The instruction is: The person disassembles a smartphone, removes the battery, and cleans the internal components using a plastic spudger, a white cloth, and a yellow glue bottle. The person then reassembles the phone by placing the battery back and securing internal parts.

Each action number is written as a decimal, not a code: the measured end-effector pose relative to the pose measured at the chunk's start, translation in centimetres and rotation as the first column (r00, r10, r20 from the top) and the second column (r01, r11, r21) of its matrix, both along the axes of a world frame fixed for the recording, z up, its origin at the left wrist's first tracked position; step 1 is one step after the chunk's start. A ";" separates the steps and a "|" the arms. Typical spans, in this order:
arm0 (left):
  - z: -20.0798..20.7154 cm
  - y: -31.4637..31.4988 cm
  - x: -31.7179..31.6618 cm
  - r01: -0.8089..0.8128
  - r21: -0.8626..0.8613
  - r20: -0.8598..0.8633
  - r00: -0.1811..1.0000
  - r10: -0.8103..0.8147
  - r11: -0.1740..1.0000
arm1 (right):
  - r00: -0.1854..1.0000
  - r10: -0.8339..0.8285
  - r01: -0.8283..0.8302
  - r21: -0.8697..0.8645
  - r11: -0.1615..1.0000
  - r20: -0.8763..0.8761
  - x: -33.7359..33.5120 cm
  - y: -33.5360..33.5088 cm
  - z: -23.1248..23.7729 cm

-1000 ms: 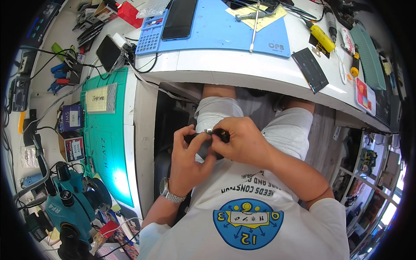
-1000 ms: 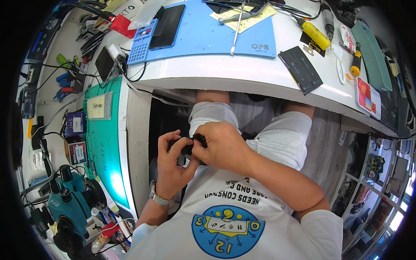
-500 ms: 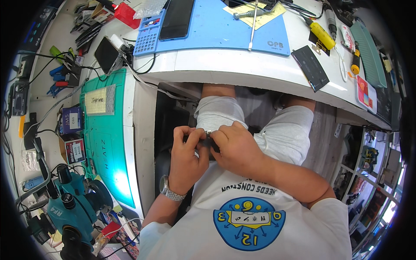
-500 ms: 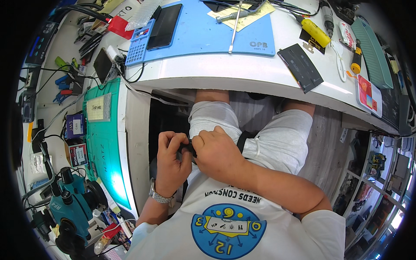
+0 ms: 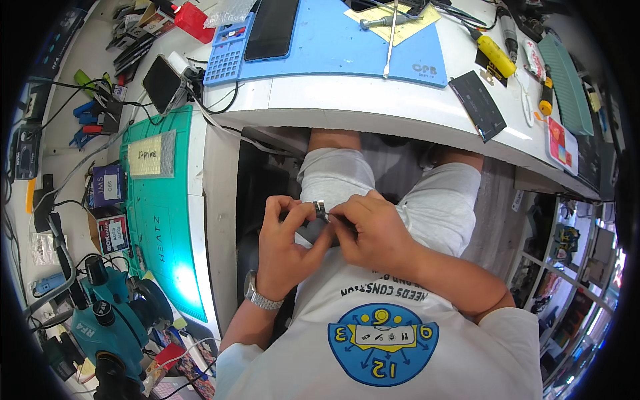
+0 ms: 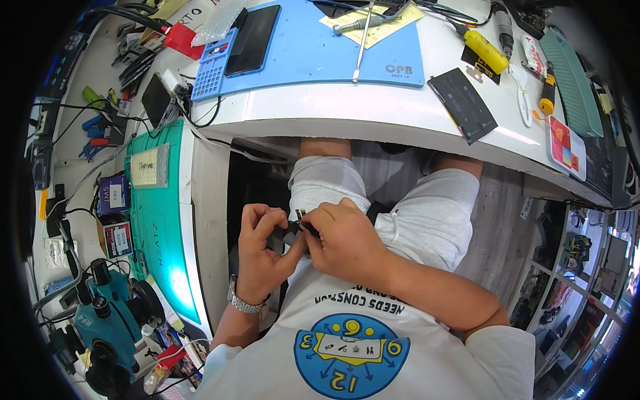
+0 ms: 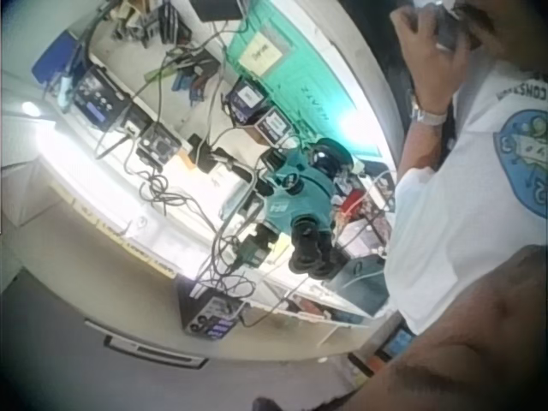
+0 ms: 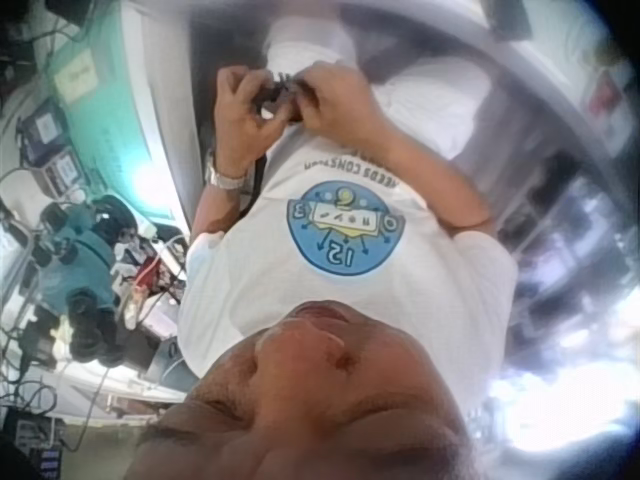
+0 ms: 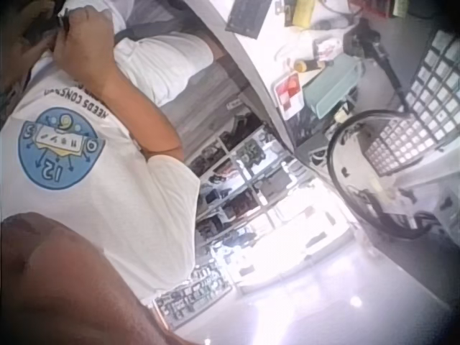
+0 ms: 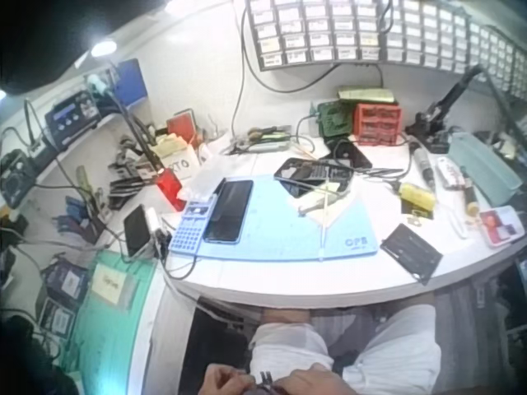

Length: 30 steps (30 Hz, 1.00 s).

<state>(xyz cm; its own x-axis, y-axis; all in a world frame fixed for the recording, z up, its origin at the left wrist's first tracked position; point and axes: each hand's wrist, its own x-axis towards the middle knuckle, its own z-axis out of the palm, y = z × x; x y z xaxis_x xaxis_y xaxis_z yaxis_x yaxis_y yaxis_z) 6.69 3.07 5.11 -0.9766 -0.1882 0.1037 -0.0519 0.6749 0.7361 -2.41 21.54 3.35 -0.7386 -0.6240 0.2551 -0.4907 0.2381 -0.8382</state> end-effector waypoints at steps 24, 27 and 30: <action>-1.8 -0.3 0.5 -0.005 0.018 -0.053 0.999 0.006 1.000 | 0.997 0.033 -0.034 -0.016 0.999 -0.069 1.3 -0.1 -0.2; -1.8 -0.3 0.5 -0.008 0.009 -0.042 0.999 0.009 1.000 | 0.996 0.029 -0.030 -0.014 0.999 -0.084 1.4 -0.2 -0.3; -1.8 -0.3 0.4 -0.013 0.027 -0.039 0.999 0.014 1.000 | 0.995 0.038 -0.037 0.007 0.999 -0.094 1.4 -0.3 -0.2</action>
<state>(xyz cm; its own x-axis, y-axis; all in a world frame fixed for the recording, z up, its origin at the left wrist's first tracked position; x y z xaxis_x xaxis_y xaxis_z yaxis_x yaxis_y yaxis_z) 7.11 2.82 3.34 -0.9693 -0.2047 0.1366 -0.0318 0.6547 0.7552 -1.05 21.24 3.16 -0.6877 -0.6522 0.3190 -0.5757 0.2223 -0.7868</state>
